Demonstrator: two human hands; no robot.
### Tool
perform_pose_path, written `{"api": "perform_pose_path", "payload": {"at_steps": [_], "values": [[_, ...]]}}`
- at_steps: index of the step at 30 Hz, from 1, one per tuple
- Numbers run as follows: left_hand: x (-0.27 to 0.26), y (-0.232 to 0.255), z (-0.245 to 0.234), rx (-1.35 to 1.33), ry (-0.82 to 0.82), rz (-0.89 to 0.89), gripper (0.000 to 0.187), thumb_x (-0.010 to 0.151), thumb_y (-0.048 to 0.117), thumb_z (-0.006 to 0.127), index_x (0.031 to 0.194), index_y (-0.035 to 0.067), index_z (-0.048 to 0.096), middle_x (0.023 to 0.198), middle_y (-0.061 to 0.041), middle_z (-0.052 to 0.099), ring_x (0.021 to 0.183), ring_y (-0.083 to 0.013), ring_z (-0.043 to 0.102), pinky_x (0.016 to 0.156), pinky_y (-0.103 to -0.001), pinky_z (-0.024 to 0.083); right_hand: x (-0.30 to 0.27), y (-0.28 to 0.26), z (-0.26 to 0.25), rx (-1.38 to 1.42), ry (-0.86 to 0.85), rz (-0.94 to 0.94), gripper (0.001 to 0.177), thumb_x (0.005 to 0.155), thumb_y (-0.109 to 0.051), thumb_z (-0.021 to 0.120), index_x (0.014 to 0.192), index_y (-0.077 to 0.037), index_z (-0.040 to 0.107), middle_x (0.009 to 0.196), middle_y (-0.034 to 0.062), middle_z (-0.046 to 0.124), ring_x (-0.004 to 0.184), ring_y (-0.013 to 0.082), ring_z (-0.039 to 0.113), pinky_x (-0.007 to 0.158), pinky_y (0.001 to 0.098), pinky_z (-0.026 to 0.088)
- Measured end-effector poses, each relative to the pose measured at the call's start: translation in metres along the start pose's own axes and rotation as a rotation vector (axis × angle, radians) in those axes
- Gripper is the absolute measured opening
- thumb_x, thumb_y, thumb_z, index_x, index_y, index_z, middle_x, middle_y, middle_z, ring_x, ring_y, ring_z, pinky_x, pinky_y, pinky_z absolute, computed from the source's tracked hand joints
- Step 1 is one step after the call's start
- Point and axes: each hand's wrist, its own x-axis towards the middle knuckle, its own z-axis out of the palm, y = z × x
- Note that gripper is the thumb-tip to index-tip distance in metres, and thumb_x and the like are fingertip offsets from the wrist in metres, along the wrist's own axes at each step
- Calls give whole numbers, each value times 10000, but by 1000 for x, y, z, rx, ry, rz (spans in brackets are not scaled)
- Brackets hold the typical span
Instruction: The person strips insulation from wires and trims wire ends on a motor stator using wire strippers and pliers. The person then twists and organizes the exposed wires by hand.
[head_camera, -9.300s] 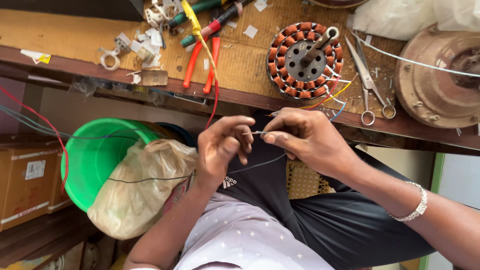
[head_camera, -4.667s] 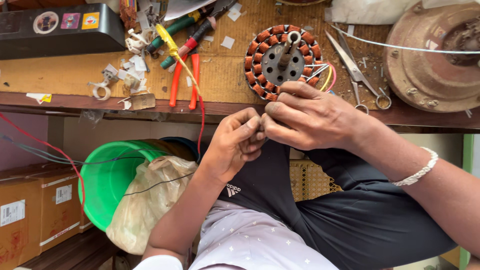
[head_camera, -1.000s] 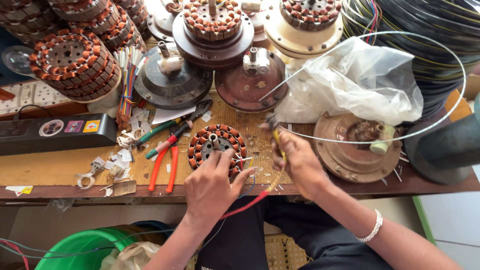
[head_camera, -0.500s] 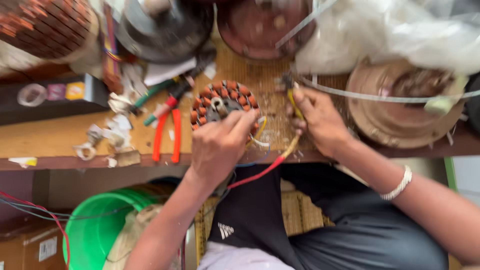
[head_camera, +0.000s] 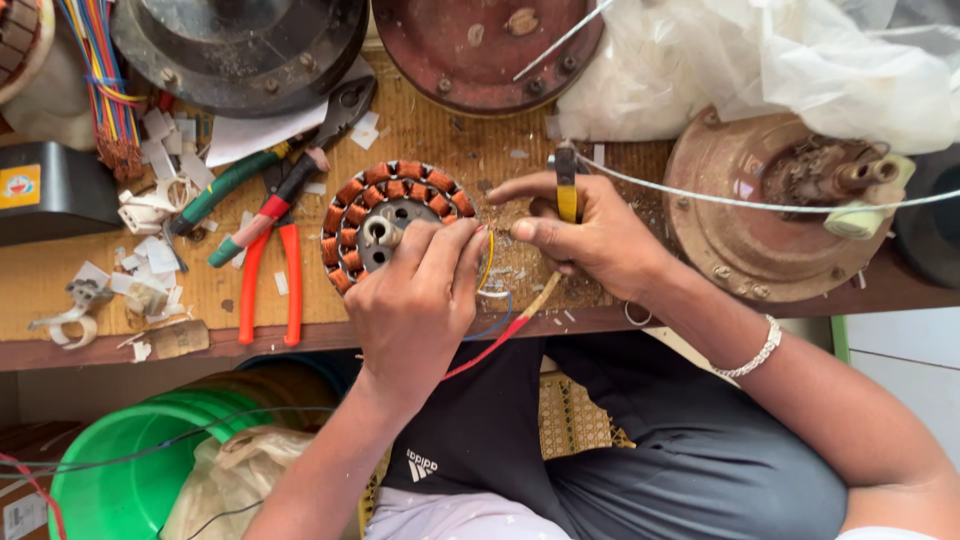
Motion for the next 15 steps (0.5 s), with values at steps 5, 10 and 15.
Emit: {"api": "perform_pose_path", "payload": {"at_steps": [5, 10, 15], "values": [[0, -1, -2, -35, -34, 0, 173, 948, 223, 778, 1063, 99, 743, 947, -23, 683, 700, -193, 704, 608, -328, 527, 2, -1, 3, -89, 20, 10, 344, 938, -190, 711, 1265, -84, 737, 643, -76, 517, 529, 21, 434, 477, 216, 366], [-4, -5, -1, -19, -45, -10, 292, 939, 231, 784, 1192, 100, 721, 926, -31, 682, 670, -200, 694, 589, -340, 524, 0, 1, 11, -154, 110, 23, 208, 946, -192, 734, 1097, -56, 779, 653, -62, 530, 549, 31, 446, 483, 225, 376], [-7, -7, 2, -81, 0, -17, 313, 960, 239, 788, 1211, 97, 665, 986, -15, 682, 697, -193, 701, 604, -342, 528, -2, 0, 10, -209, 71, 7, 157, 911, -157, 731, 1044, -84, 770, 686, -67, 554, 569, 26, 475, 501, 225, 402]]}}
